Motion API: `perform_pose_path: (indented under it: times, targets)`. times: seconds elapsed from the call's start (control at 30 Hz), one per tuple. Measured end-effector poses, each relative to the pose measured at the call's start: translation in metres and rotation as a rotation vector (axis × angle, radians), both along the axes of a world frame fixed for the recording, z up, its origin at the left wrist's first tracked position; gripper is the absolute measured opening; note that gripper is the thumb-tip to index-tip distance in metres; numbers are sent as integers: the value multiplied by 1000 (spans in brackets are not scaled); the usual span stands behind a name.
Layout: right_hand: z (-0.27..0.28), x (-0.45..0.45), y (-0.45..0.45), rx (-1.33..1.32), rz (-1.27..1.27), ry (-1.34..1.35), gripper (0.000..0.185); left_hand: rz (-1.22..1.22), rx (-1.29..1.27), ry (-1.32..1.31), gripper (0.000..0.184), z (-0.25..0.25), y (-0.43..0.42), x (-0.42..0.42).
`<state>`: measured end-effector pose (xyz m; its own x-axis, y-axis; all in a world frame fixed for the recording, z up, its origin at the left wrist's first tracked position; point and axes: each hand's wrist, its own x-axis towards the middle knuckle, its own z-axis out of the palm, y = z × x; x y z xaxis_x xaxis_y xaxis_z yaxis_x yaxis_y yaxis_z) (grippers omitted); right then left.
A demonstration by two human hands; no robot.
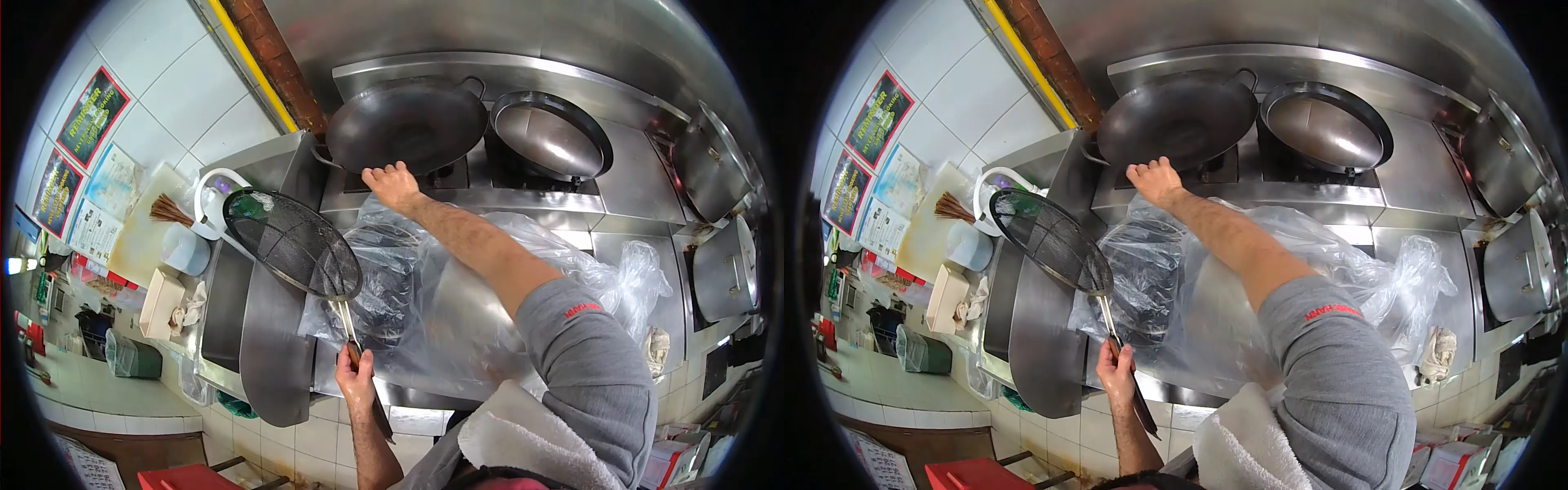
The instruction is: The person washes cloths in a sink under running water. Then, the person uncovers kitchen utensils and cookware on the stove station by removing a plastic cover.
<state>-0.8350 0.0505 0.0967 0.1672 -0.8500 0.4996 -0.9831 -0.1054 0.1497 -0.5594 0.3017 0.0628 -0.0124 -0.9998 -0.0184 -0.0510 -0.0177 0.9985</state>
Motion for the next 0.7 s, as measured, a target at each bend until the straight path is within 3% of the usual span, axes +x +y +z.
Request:
perform_pose_path:
  times: [0.07, 0.2, 0.37, 0.4, 0.47, 0.53, 0.6, 0.7]
  targets:
    - [3, 12, -8, -13, -38, -42, 30, 3, 40, -17, 21, 4, 2, -4]
    - [25, 18, -16, 130, -98, -184, 30, -14, -9, -15, 21, 10, 3, -8]
    - [110, -36, 48, 364, 142, -393, 35, -37, -121, 58, 21, 52, -2, -36]
    - [130, -46, 75, 357, 114, -397, 35, -42, -123, 80, 23, 66, -2, -48]
    - [159, -64, 147, 566, 383, -670, 37, -92, -132, 179, 27, 98, 1, -76]
    - [155, -72, 221, 501, 614, -852, 52, -213, -167, 279, 31, 123, 5, -106]
    - [177, -66, 329, 623, 510, -1025, 64, -336, -148, 427, 31, 147, 22, -145]
    - [141, -66, 433, 443, 457, -1052, 78, -543, -107, 581, 31, 168, 66, -211]
